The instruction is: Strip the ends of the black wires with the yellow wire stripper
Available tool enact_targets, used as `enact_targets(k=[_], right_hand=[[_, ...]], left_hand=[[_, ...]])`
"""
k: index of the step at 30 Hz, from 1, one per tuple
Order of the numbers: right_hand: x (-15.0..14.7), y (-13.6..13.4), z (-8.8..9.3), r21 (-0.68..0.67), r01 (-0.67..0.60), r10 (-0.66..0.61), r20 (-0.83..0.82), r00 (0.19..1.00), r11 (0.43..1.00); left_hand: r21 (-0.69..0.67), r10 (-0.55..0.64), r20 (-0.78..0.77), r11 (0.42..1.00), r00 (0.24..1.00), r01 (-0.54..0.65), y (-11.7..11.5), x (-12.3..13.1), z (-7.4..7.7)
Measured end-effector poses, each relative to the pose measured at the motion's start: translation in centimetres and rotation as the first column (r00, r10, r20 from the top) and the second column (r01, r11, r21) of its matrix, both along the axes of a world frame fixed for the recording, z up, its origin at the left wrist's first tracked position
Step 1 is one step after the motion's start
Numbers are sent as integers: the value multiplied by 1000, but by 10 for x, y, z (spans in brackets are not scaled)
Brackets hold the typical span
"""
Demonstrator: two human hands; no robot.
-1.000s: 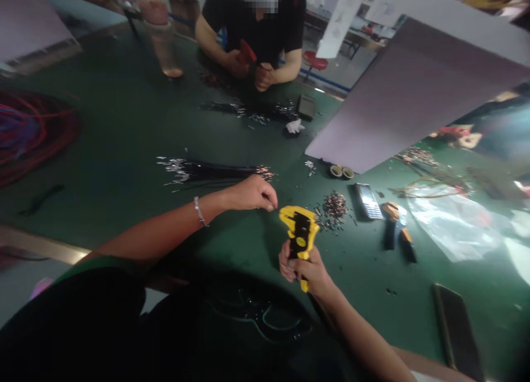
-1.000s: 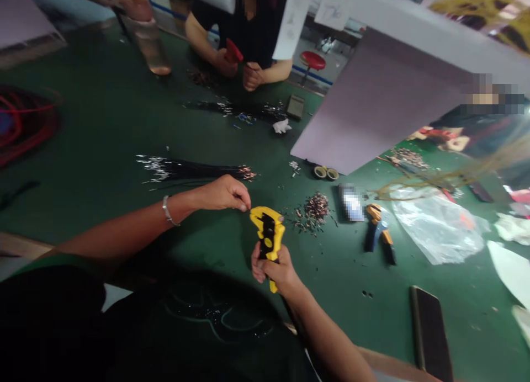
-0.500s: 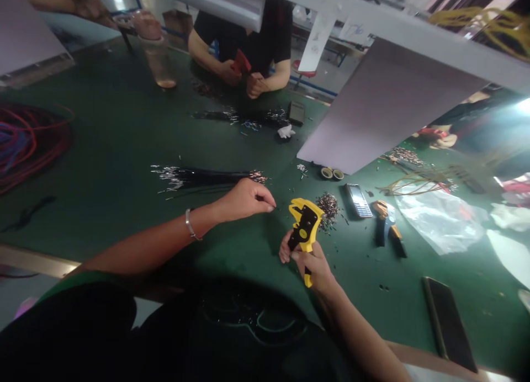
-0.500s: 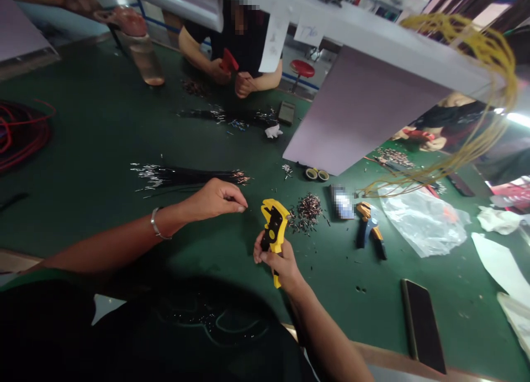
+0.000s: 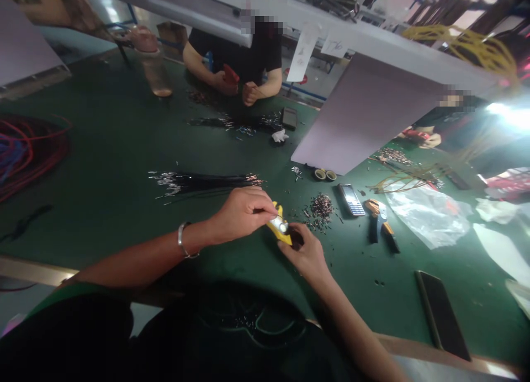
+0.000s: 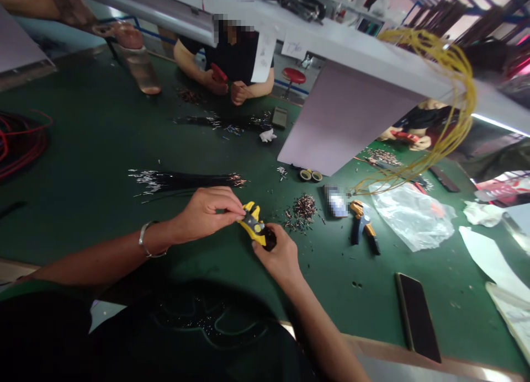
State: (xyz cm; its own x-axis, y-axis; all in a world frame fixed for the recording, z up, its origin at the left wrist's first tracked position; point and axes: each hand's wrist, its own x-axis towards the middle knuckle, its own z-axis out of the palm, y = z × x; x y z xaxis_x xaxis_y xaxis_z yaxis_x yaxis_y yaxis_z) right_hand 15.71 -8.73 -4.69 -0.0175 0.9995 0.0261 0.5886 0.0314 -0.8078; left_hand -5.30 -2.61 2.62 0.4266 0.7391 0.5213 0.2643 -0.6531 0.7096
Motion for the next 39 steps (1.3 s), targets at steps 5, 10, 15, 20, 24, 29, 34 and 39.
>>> enact_targets(k=[5,10,15,20,24,29,34,39], right_hand=[[-15,-8,-3,177,-177,92,407,909,968],[-13,-10,9,324,-225,105,349,931,919],[-9,-6,41,460,-169,116,140,983,872],[-16,3,57,546,-250,163,202,966,800],[-21,7,53,601,-280,159,247,956,749],[-23,10,50,647,-288,140,271,952,706],[-24,10,49,682,-287,146,258,955,673],[-23,8,47,696,-264,122,248,961,668]], left_hand=[[38,0,-3,999,1000,0,-4,1,2],[138,5,-11,990,1000,-4,-4,1,-2],[233,9,-7,973,1000,-7,-4,4,-8],[194,8,-41,981,999,0,-6,7,-12],[194,11,-36,981,999,-4,-8,8,-14],[219,37,-54,975,998,-25,-11,9,-13],[306,101,-94,950,990,-68,-19,13,-13],[345,125,-137,936,983,-71,-28,17,-16]])
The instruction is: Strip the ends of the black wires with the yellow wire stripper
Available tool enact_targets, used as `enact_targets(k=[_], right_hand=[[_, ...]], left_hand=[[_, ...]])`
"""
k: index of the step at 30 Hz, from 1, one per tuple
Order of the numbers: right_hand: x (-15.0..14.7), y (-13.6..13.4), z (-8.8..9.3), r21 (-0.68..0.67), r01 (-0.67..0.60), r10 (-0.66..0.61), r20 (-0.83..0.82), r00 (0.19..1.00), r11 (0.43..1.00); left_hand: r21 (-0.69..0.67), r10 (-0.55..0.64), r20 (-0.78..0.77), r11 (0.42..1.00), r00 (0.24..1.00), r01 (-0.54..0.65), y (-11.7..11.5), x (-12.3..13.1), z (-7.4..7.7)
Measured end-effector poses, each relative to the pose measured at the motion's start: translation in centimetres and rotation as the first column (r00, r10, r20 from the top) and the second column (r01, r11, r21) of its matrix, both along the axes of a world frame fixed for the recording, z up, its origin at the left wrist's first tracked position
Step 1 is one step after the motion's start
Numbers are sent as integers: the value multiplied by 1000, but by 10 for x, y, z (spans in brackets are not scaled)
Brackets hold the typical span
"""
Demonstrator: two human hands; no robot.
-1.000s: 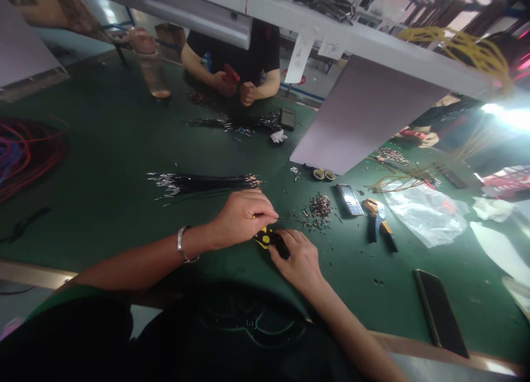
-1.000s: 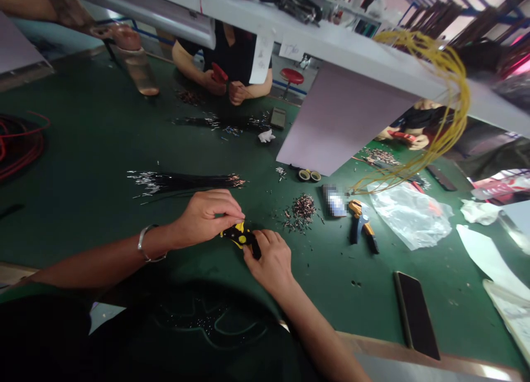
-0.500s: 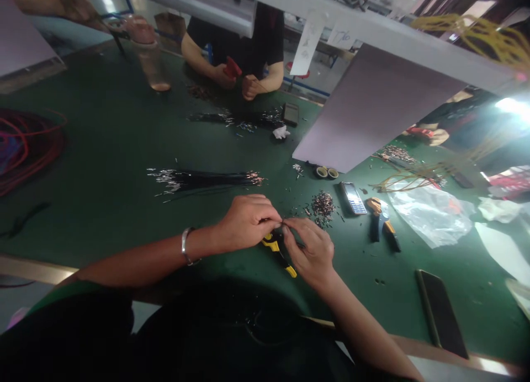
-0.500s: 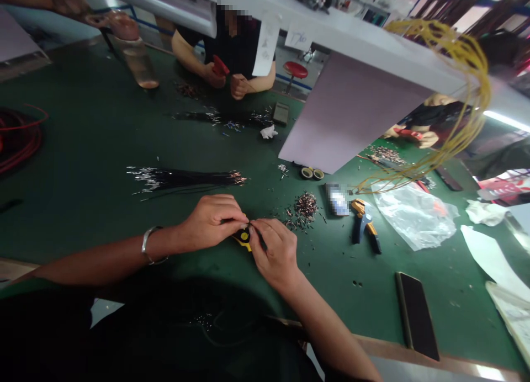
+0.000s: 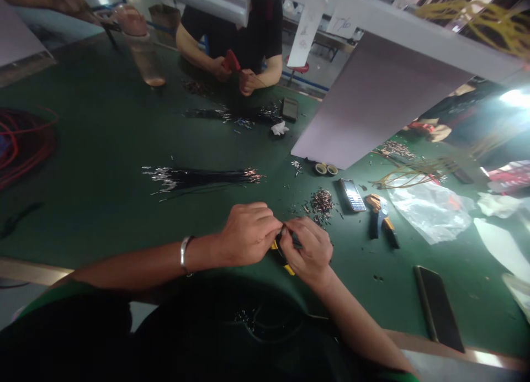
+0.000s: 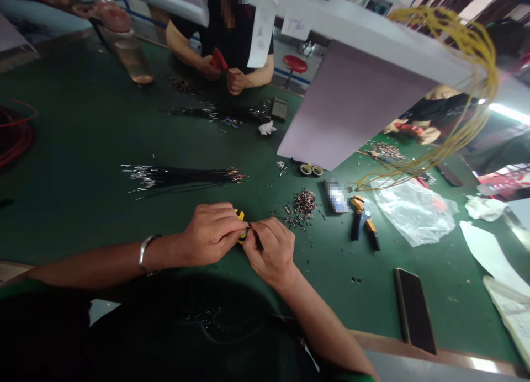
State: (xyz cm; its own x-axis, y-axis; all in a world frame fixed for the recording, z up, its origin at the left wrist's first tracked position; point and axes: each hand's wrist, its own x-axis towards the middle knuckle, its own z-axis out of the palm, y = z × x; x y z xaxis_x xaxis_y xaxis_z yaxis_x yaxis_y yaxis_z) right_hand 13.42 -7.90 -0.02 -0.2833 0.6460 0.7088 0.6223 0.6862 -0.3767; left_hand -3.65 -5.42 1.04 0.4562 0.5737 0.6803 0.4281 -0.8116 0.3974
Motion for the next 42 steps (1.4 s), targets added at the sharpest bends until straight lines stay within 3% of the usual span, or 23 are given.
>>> enact_targets(k=[7,28,35,39,41,42], right_hand=[[-2,0,-1,55,2,-4,29,1000,998],[-6,0,1,48,-1,3,-46,999,999],[-2,3,0,92,1,1,-24,1000,996],[-3,3,0,87,33,-30,-39,999,996],[-4,1,0,32,39,-36,-86,996,999],[-4,0,0,-19,38,-40,-116,992,999]], left_hand=[[-13,-14,7,1000,1000,15,-4,1,-5],[-65,-72,12,995,997,73,-5,5,-9],[-204,-98,17,974,995,99,-3,4,-7],[-364,-84,139,922,987,130,-1,3,-1],[-526,-42,203,838,978,145,0,3,3],[-623,-23,228,765,973,164,1,2,6]])
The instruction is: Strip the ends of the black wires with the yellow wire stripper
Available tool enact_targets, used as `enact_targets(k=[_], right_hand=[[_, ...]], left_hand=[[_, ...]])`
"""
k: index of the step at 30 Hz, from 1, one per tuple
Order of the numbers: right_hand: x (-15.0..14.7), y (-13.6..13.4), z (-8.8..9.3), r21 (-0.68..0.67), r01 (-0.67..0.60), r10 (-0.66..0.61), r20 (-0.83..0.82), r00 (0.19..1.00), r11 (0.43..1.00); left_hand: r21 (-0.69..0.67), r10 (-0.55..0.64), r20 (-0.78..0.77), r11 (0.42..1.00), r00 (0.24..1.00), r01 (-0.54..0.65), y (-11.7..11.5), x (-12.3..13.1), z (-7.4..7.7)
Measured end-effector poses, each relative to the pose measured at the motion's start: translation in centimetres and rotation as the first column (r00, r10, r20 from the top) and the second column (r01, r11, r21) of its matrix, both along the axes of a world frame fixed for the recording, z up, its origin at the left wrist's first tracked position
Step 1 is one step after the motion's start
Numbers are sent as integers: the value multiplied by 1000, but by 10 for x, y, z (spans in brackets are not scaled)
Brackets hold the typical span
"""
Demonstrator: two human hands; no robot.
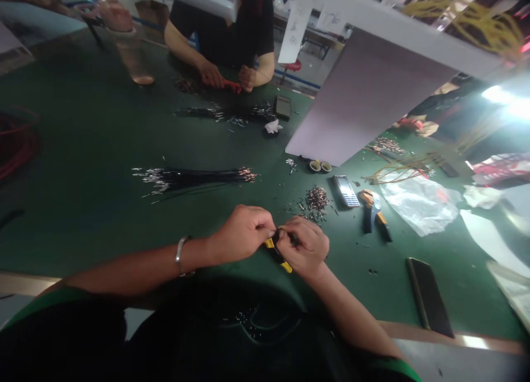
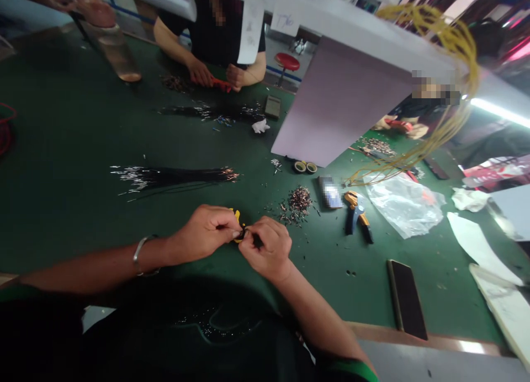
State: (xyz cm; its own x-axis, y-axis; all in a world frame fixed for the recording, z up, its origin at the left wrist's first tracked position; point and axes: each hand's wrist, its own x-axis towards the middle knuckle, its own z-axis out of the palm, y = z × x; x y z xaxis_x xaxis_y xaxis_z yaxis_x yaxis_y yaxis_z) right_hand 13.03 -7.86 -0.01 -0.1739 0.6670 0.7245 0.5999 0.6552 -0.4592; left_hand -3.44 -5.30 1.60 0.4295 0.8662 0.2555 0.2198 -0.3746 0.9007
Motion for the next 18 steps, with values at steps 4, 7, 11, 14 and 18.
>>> enact_targets(k=[4,7,11,14,18], right_hand=[[7,0,-2,-300,-73,-8,-260,966,951],[16,7,-4,-445,-152,-93,-481,872,882],[21,13,-6,-543,-89,-44,-228,973,835],[17,7,-11,-482,18,74,170,983,876],[14,-11,-21,-448,145,106,489,866,882]], left_hand=[[-475,-22,159,875,987,96,8,-4,6],[-624,76,253,775,964,103,15,-7,8],[-597,135,311,798,941,83,22,-13,9],[-610,170,354,788,920,89,26,-17,9],[-682,201,383,720,902,129,30,-20,8]])
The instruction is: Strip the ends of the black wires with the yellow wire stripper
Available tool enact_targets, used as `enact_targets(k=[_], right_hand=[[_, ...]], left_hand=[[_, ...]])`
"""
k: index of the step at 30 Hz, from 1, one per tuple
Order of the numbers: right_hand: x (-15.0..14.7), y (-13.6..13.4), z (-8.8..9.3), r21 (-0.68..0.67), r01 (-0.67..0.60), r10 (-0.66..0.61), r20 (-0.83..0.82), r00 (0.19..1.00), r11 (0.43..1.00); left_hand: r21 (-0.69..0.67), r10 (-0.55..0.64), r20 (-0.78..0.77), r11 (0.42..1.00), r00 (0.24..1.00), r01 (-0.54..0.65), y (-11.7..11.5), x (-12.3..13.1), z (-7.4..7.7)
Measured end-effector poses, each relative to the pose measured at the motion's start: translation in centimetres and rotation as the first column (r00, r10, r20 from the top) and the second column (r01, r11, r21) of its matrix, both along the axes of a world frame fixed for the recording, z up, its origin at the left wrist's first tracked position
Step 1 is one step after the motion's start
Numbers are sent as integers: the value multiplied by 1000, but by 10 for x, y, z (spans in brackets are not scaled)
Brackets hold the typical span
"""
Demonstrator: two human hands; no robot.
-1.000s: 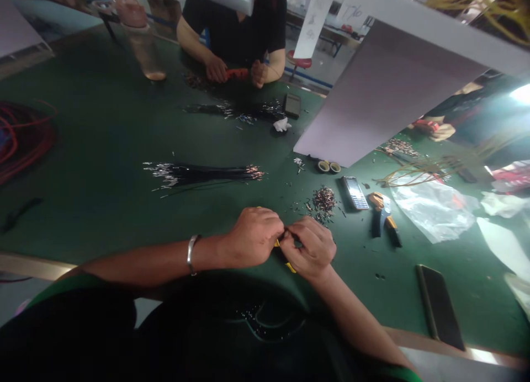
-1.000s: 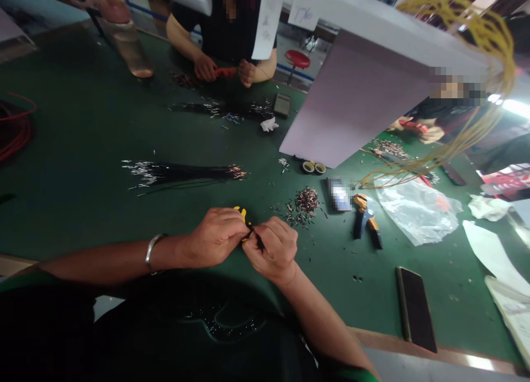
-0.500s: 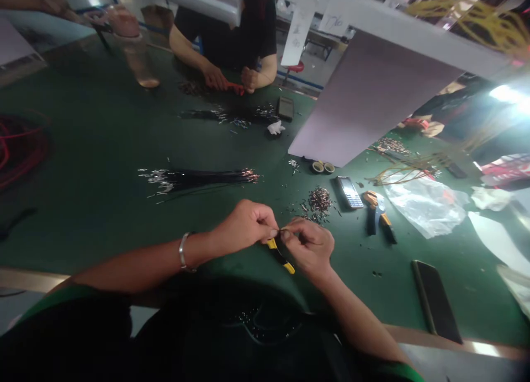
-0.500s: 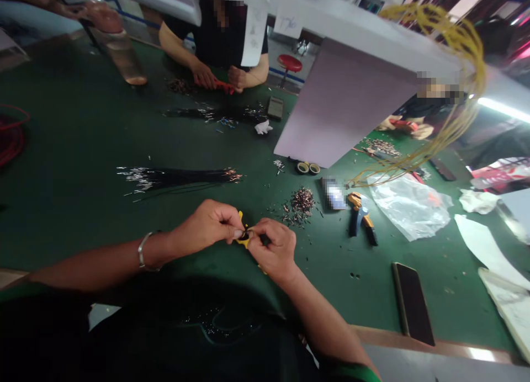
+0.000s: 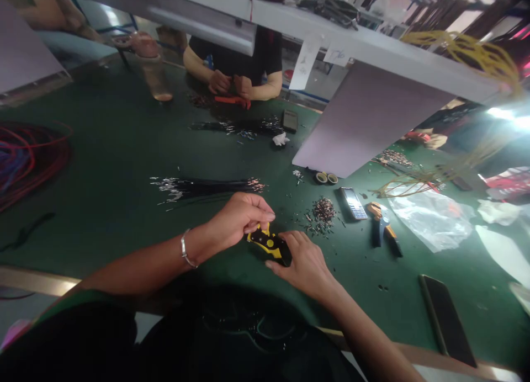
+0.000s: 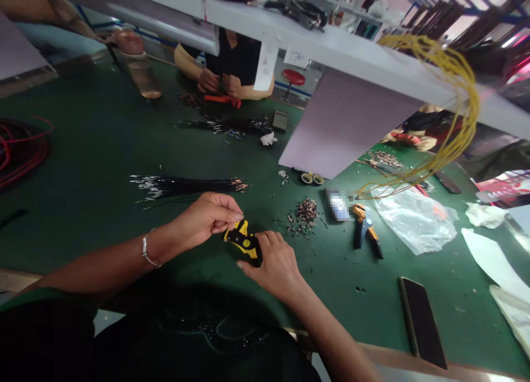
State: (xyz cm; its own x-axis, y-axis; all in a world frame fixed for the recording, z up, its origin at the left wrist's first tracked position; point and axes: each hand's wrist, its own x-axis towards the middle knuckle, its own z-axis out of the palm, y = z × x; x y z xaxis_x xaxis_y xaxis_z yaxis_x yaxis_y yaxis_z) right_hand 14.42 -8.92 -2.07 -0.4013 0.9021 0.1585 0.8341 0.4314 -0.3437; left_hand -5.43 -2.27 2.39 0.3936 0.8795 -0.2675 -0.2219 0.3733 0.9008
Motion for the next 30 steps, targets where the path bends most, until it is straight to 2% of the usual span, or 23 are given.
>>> enact_targets(k=[3,6,10,12,13,15,17,19,22,26,30], right_hand=[[3,-8,-8,0,-2,2,86,996,1000],[6,-8,-16,11,-7,6,85,996,1000],[13,1,-22,-7,48,-48,-110,993,999],[18,4,-21,-141,88,-124,-273,954,986],[21,6,-19,-248,84,-172,-359,917,965],[27,6,-16,-463,18,-288,-520,804,886],[29,5,-13,-570,-73,-389,-643,660,818],[27,3,-10,-576,-128,-435,-728,530,807],[19,-2,-7,-527,-170,-439,-815,377,832],[8,-7,-4,-474,-215,-409,-866,288,854],[1,-7,-11,-432,-226,-393,-898,198,873]], left_hand=[[-58,-20,57,998,998,23,3,-1,-2],[-69,-33,106,997,994,41,5,-3,-6],[22,-81,200,997,976,78,9,-5,-9],[25,-65,205,998,977,61,12,-8,-8],[21,-44,200,999,979,41,13,-9,-6],[-1,14,184,1000,983,-14,17,-13,0],[-42,71,159,997,985,-65,19,-16,7],[-72,99,144,993,985,-90,21,-18,11],[-91,115,118,990,986,-104,22,-18,12],[-123,115,79,987,990,-105,18,-13,9],[-148,118,57,983,991,-109,12,-10,9]])
